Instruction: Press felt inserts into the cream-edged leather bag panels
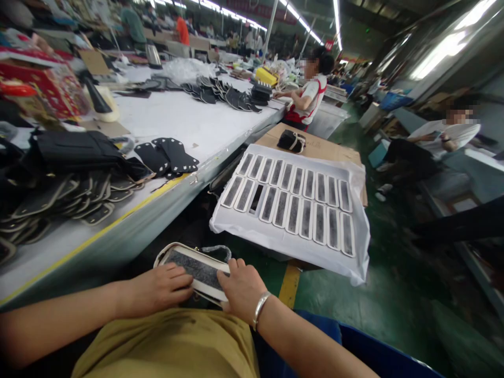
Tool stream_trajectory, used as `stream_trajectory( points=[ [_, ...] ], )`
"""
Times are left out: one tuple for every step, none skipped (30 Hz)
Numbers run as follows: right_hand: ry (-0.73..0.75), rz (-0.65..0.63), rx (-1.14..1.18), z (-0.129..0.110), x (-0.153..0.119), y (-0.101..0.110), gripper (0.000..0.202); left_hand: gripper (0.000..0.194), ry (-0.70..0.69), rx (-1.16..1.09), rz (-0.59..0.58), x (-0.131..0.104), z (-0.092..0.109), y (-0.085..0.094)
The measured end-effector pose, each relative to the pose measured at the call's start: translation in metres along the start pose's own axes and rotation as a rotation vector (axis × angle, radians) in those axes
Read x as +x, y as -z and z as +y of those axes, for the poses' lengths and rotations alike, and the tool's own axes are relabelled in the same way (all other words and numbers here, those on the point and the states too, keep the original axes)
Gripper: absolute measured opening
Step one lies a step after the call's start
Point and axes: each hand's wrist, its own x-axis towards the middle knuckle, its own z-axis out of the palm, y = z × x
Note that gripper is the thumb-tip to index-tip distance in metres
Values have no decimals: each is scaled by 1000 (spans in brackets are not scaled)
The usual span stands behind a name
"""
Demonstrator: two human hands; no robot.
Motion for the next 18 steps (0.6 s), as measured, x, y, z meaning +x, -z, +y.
stream_trajectory(
  points=[
    [-1, -5, -4, -1, 0, 1, 58, 13, -21, 23, 16, 5, 3, -1],
    [0, -7, -6, -2, -1, 1, 57, 10, -43, 42, 32, 9, 5, -1],
    [0, -6, -7, -3, -1, 1, 57, 9, -62, 56, 45, 12, 7, -1],
    [-2, -4, -5, -3, -2, 1, 58, 10, -78, 65, 55, 13, 9, -2],
    [-6, -1, -3, -4, -3, 0, 59, 9, -82, 73, 66, 13, 10, -3],
    [-10, 2, -1, -5, -3, 0, 59, 8, -71, 84, 74, 13, 12, -4],
    [-15, 4, 0, -5, -3, -1, 60, 6, -46, 95, 82, 12, 13, -6],
    [-21, 4, 0, -5, -4, -1, 59, 4, -14, 107, 89, 11, 15, -8],
    [-25, 3, -1, -6, -4, -2, 59, 3, 20, 120, 95, 11, 16, -11],
    [-28, 2, -3, -6, -4, -2, 58, 3, 54, 132, 96, 10, 18, -14],
    [-30, 1, -3, -6, -4, -2, 58, 3, 85, 140, 89, 11, 20, -17],
    [-32, 0, -3, -6, -4, -2, 58, 5, 119, 144, 78, 12, 21, -20],
    [-35, -3, -2, -7, -4, -2, 58, 5, 150, 143, 59, 14, 23, -22],
    [-39, -7, 1, -7, -4, -2, 58, 6, 172, 142, 31, 16, 25, -23],
    [-43, -13, 3, -8, -5, -2, 58, 6, 182, 142, -2, 18, 26, -23],
    [-48, -18, 5, -8, -5, -2, 59, 5, 175, 146, -36, 20, 27, -23],
    [-55, -23, 5, -9, -6, -2, 59, 5, 155, 150, -65, 21, 28, -21],
    [-62, -28, 5, -9, -6, -2, 59, 6, 129, 148, -88, 23, 28, -19]
  ],
)
